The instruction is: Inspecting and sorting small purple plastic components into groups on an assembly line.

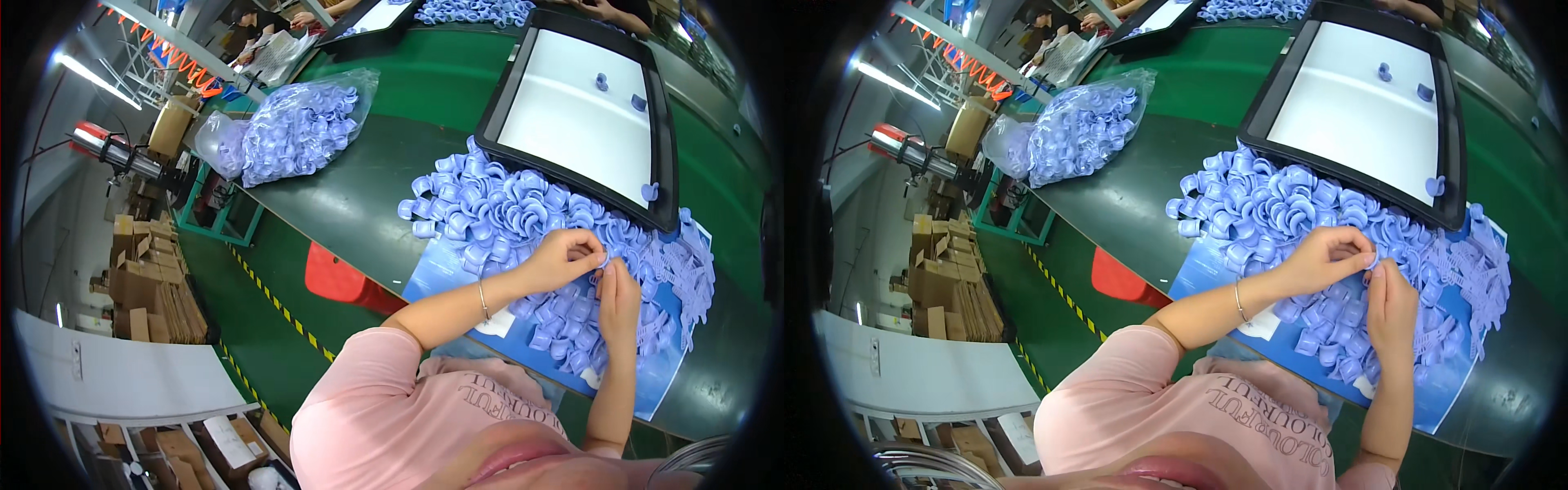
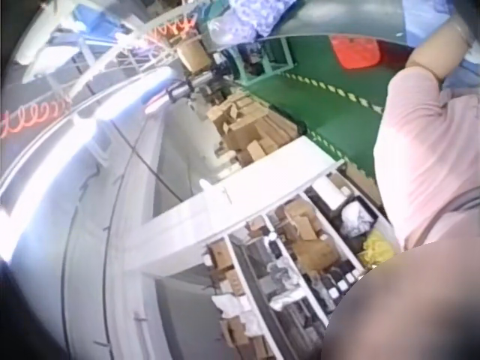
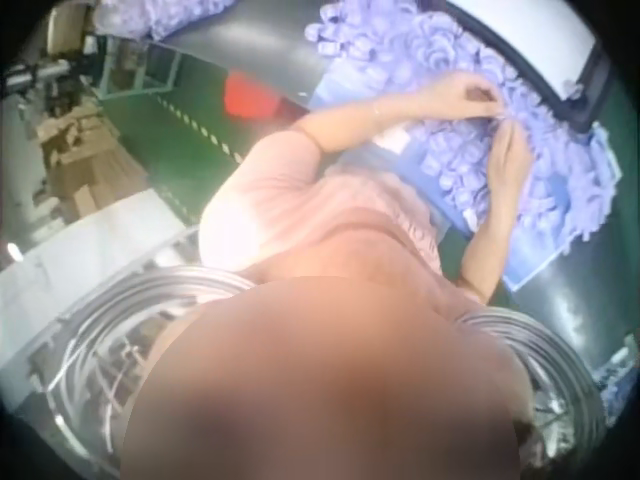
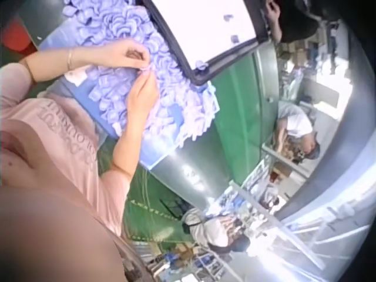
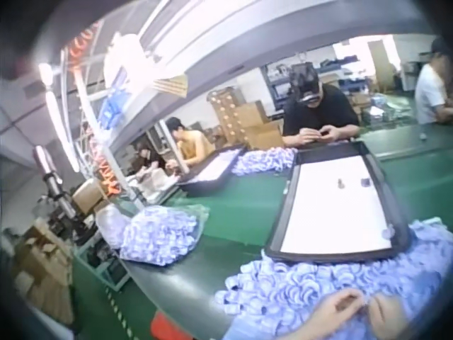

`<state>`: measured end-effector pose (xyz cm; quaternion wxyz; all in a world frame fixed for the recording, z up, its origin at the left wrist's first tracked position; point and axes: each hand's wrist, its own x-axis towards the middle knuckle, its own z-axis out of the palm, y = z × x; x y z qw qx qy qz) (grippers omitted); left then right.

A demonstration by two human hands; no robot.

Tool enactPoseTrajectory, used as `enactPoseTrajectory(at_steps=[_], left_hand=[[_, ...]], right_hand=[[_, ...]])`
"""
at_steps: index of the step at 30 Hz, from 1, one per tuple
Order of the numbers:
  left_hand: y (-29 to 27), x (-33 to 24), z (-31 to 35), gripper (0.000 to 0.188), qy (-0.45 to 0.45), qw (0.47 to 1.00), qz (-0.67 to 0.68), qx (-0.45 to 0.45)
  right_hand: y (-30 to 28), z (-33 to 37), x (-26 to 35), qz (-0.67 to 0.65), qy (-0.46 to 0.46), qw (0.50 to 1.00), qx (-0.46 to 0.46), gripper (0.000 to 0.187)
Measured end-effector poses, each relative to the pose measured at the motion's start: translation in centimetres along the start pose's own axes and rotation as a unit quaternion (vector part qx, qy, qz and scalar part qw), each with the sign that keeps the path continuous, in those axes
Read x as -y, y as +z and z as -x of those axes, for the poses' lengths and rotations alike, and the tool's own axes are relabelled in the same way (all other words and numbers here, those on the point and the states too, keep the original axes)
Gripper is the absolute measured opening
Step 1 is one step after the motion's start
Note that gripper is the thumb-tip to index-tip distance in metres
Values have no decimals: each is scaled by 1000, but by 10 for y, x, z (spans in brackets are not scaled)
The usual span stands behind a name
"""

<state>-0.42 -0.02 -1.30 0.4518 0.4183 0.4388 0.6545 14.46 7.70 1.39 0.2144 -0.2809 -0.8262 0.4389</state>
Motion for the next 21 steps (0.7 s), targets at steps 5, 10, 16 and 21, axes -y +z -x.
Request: enactPoseTrajectory(at_steps=[5, 10, 16, 21], left_hand=[[6, -5, -2, 9, 142, 955, -261, -29], [8, -3, -1, 11, 206, 920, -334, -15], [7, -2, 0, 10, 191, 879, -436, -28], [5, 0, 1, 10, 218, 860, -460, -43]], right_hand=[[2, -5, -12, 24, -65, 994, -87, 18], [2, -9, -2, -4, -76, 985, -158, 13], [-6, -7, -16, -209, 8, 977, -41, 17], [-5, -7, -11, -218, 32, 975, -26, 22]])
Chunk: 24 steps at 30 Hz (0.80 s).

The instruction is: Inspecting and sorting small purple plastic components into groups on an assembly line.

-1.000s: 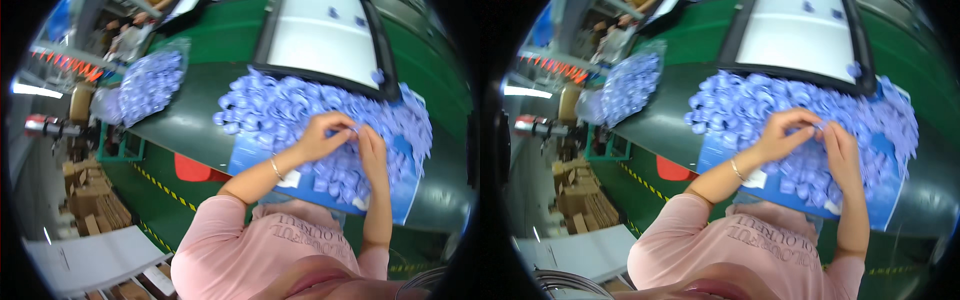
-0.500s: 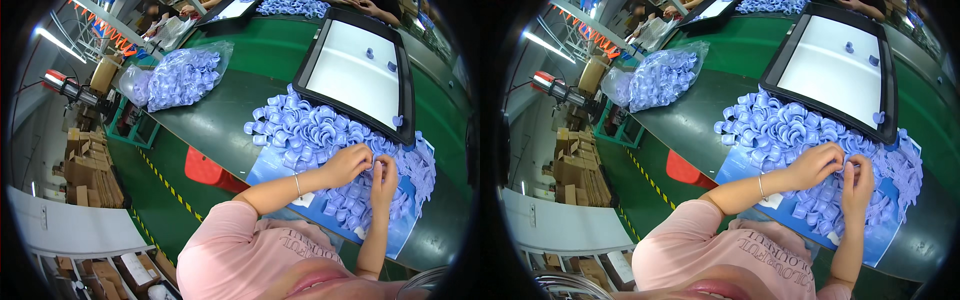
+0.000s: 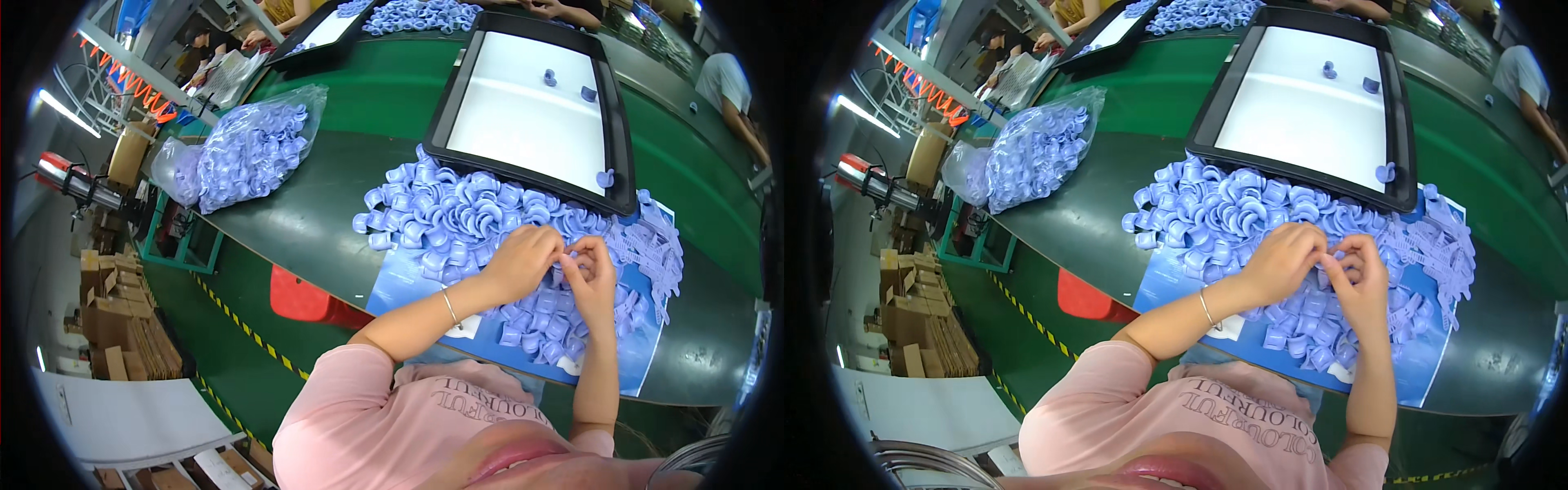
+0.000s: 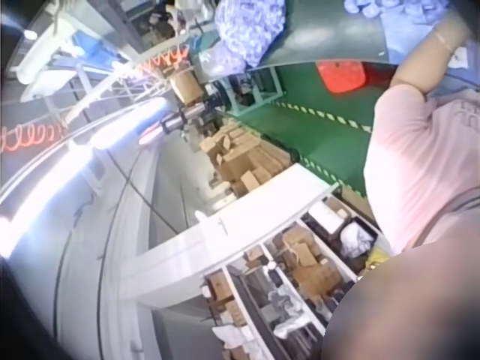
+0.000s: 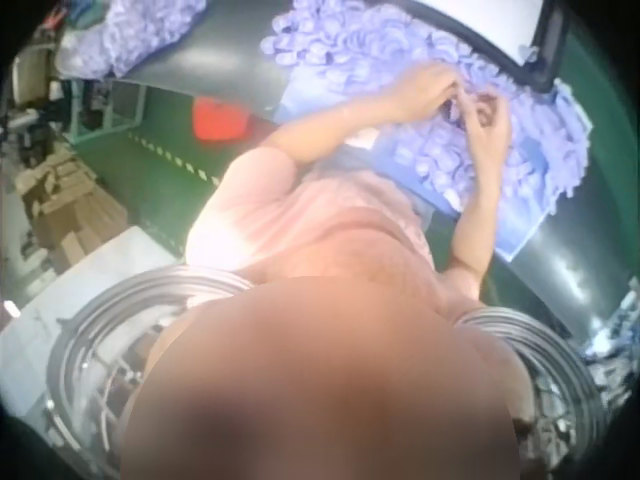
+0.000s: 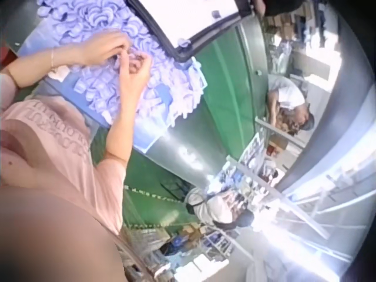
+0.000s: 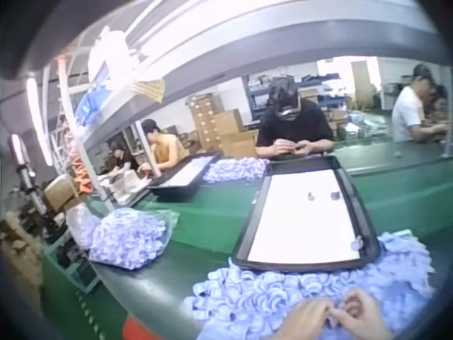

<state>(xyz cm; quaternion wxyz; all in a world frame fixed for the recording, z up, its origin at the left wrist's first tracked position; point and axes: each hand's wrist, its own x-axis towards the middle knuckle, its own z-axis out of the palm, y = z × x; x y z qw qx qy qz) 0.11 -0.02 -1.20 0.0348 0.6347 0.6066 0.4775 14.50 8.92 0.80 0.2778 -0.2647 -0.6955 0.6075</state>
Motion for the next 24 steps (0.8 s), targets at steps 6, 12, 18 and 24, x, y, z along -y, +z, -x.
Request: enactPoseTrajectory(at_steps=[6, 12, 18, 24], left_hand=[[-4, 1, -3, 10, -11, 1000, 23, -14], [-6, -5, -5, 24, -32, 994, 103, -35], [-15, -3, -7, 46, -44, 992, 109, 45], [0, 2, -2, 46, 9, 996, 84, 22]], right_hand=[[1, 2, 1, 3, -25, 999, 29, 18], [0, 1, 7, 163, -138, 976, 38, 14], [1, 1, 0, 99, -166, 981, 26, 11], [-1, 0, -8, 20, -118, 991, -51, 7]])
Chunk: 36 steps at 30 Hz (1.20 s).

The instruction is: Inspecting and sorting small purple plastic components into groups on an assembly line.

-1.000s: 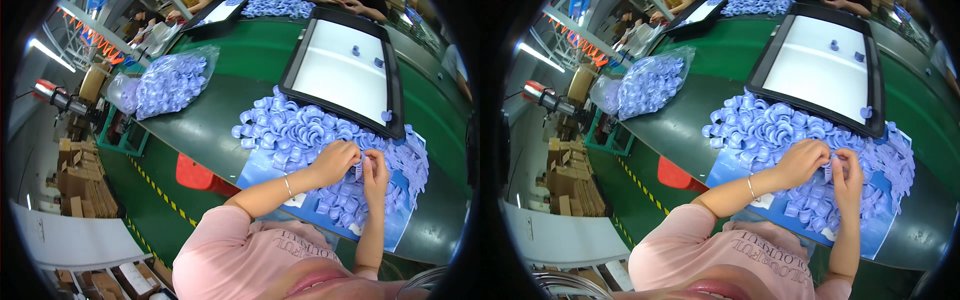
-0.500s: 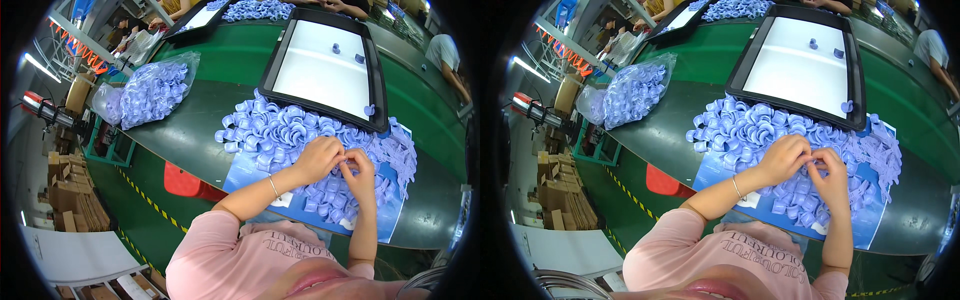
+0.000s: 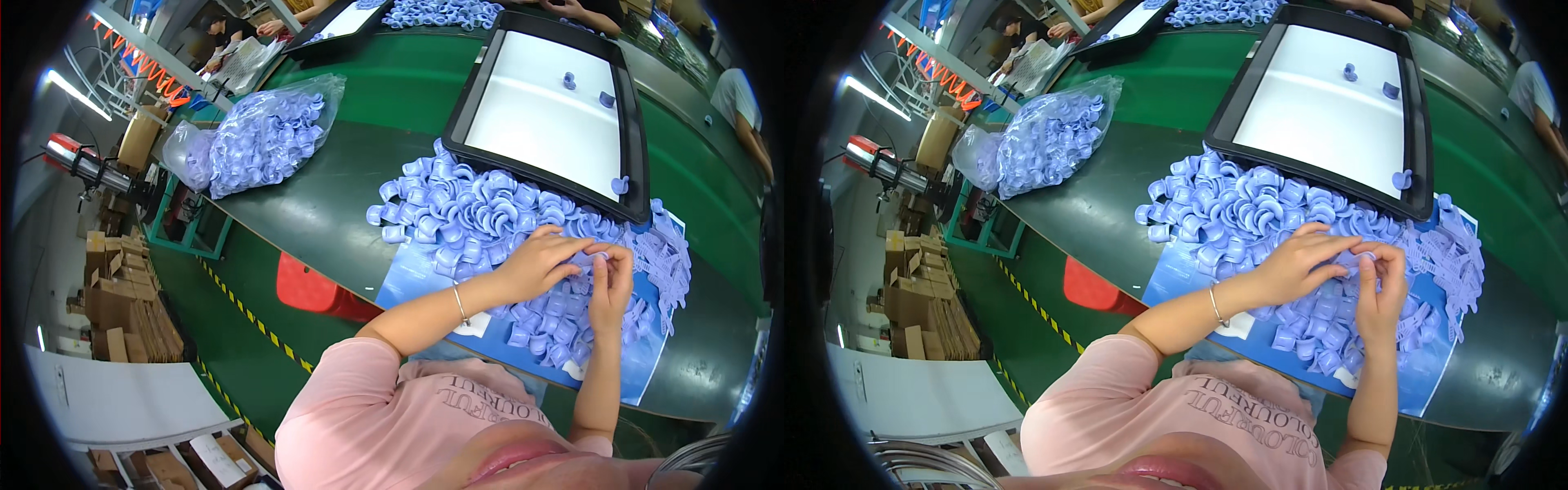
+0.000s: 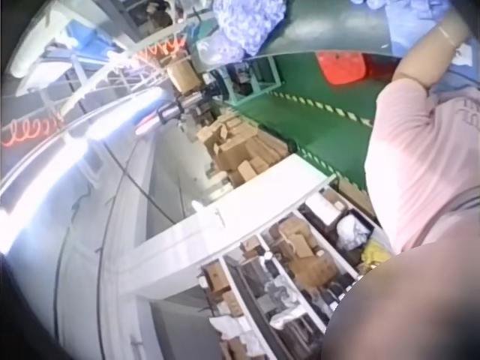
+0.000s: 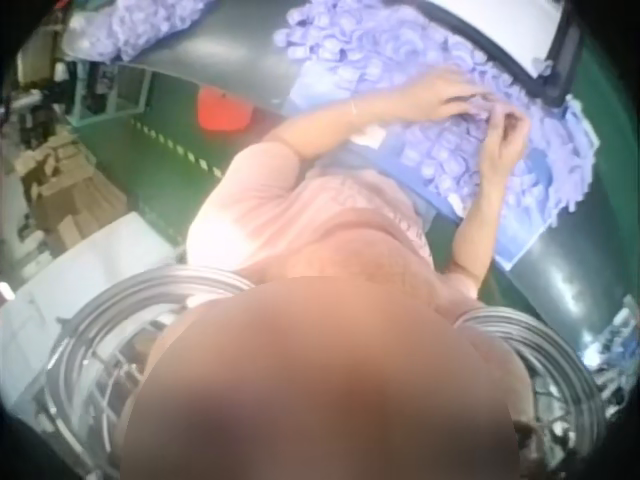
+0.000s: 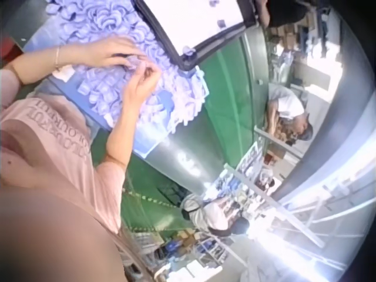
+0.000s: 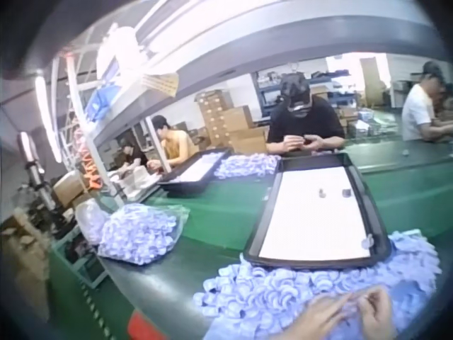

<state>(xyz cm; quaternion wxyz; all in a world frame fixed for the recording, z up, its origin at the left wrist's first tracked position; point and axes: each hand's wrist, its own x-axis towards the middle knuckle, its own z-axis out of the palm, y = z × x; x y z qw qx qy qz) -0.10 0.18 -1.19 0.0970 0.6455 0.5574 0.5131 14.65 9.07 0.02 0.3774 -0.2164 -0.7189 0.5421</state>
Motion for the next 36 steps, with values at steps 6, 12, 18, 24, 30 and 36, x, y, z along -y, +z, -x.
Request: enactPoseTrajectory(at_steps=[6, 12, 18, 24, 30, 36], left_hand=[[-5, -8, 5, 39, -15, 999, 13, 28], [0, -11, 5, 35, -76, 994, 70, 45], [-6, -7, 2, 29, -165, 969, 182, 3], [-6, -1, -3, 29, -167, 975, 136, -51], [-2, -8, -2, 31, -101, 993, 33, -49], [-1, -7, 1, 31, -100, 994, 19, -50]], right_hand=[[-5, -2, -10, 92, -35, 993, -66, 10], [-8, 2, -16, 72, -14, 995, -74, 9], [3, 1, 3, 154, -64, 982, -87, 14], [5, -10, 20, 353, -241, 903, -34, 27], [-2, -8, 13, 358, -196, 912, -29, 30], [3, -6, 14, 358, -195, 913, -29, 26]])
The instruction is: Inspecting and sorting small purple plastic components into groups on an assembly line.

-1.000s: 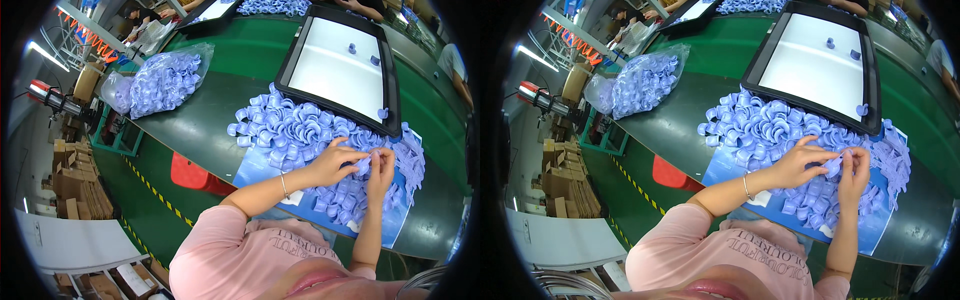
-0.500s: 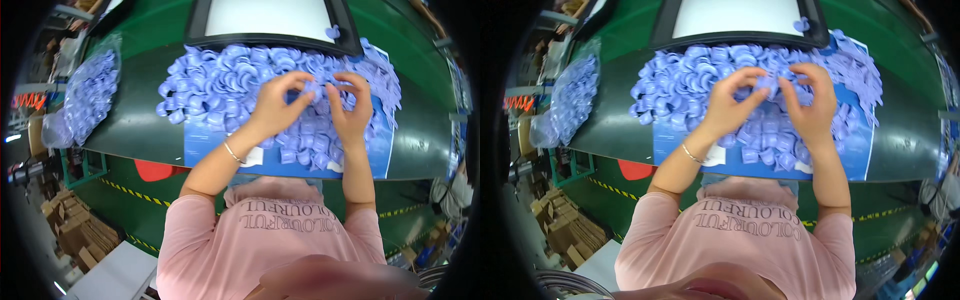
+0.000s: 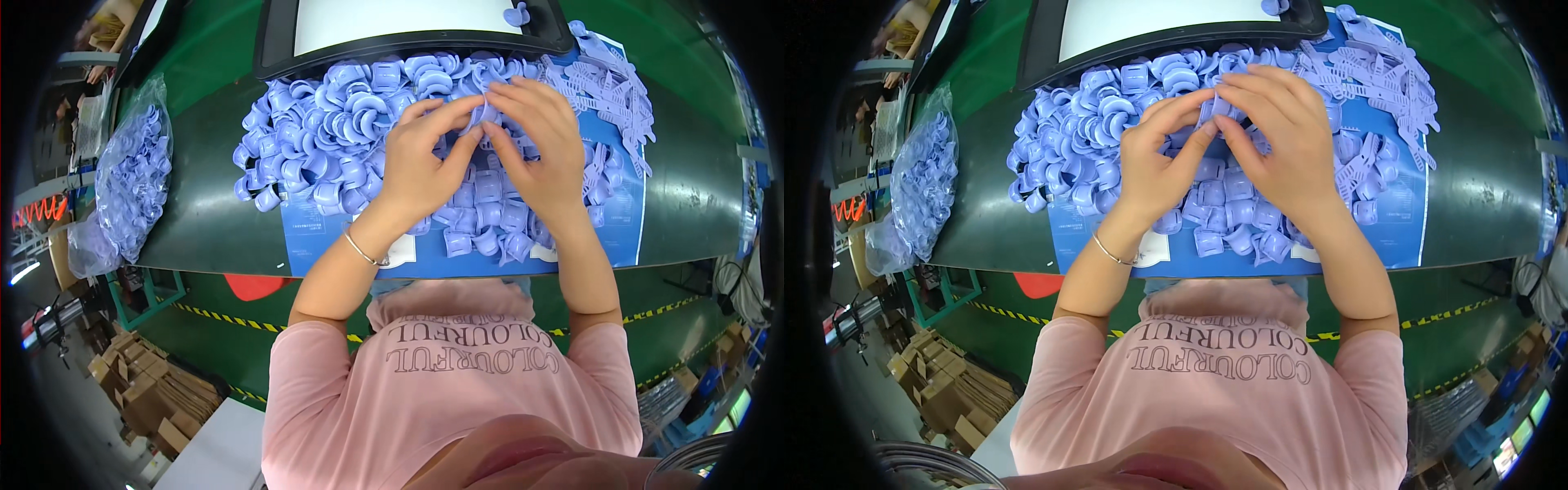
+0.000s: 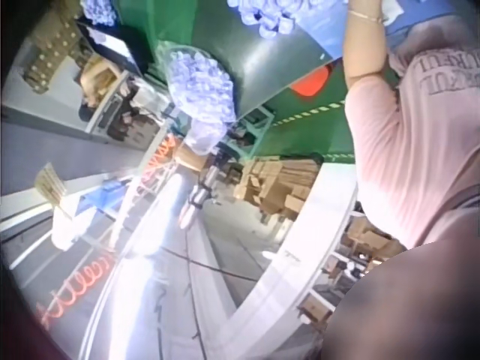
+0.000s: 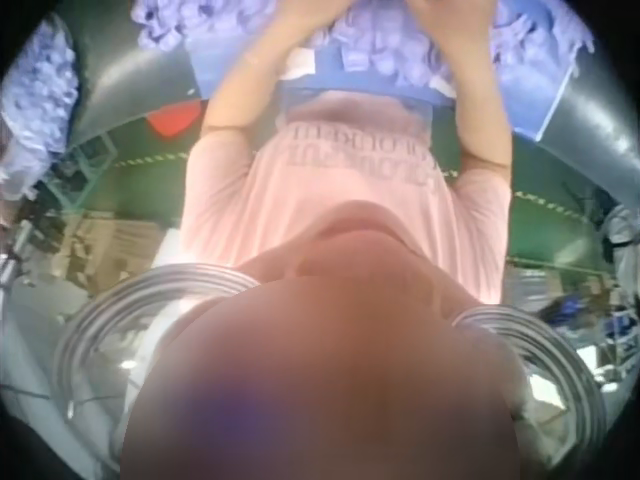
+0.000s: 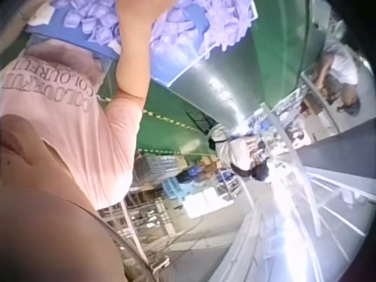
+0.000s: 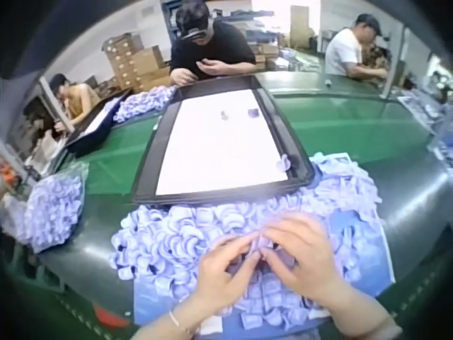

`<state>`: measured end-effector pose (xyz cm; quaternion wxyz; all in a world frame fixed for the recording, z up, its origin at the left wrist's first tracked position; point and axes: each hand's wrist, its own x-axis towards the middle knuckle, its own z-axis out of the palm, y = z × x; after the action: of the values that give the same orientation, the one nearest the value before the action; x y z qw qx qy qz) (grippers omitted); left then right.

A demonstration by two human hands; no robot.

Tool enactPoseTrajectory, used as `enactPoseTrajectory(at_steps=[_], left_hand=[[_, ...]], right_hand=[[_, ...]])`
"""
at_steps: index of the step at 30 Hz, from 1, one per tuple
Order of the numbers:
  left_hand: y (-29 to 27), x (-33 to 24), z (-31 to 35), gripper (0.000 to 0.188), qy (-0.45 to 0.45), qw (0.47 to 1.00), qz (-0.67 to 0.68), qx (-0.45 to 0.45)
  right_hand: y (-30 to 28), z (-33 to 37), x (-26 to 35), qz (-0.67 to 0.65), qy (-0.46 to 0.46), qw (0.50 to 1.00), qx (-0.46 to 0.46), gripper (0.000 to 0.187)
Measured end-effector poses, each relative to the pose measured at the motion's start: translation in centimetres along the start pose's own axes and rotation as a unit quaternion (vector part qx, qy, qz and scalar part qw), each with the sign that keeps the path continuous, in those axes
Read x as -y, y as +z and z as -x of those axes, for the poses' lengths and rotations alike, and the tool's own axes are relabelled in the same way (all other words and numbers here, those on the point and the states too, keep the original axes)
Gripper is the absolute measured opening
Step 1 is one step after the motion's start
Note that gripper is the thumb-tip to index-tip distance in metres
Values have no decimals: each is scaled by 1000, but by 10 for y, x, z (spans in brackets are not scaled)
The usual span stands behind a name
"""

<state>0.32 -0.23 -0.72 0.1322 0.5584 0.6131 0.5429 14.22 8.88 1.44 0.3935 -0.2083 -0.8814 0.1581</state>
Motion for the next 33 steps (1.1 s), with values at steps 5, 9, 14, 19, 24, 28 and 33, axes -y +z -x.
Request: enactPoseTrajectory(at_steps=[5, 9, 14, 19, 24, 28, 33], left_hand=[[0, 3, 2, 33, -10, 1000, -16, -23], [-2, 3, 0, 34, -10, 1000, -24, -18], [-4, -1, -3, 35, -12, 999, -29, -30], [-4, 2, -8, 32, 19, 997, -73, -16], [-3, 3, -4, 30, 34, 997, -64, -24], [-4, 0, -2, 30, 31, 997, -68, -9], [-4, -1, -5, 30, 52, 997, -53, -21]], right_hand=[[1, 4, 5, 13, -21, 1000, -15, 20], [2, 4, 5, 15, -37, 999, -21, 17], [-1, 2, 9, 47, -49, 997, -25, 16], [0, 0, 4, 83, -41, 995, -42, 15], [-2, -2, 5, 83, -23, 996, -36, 18], [-3, 2, 8, 77, -22, 997, -22, 19], [-2, 2, 7, 61, -3, 998, -16, 19]])
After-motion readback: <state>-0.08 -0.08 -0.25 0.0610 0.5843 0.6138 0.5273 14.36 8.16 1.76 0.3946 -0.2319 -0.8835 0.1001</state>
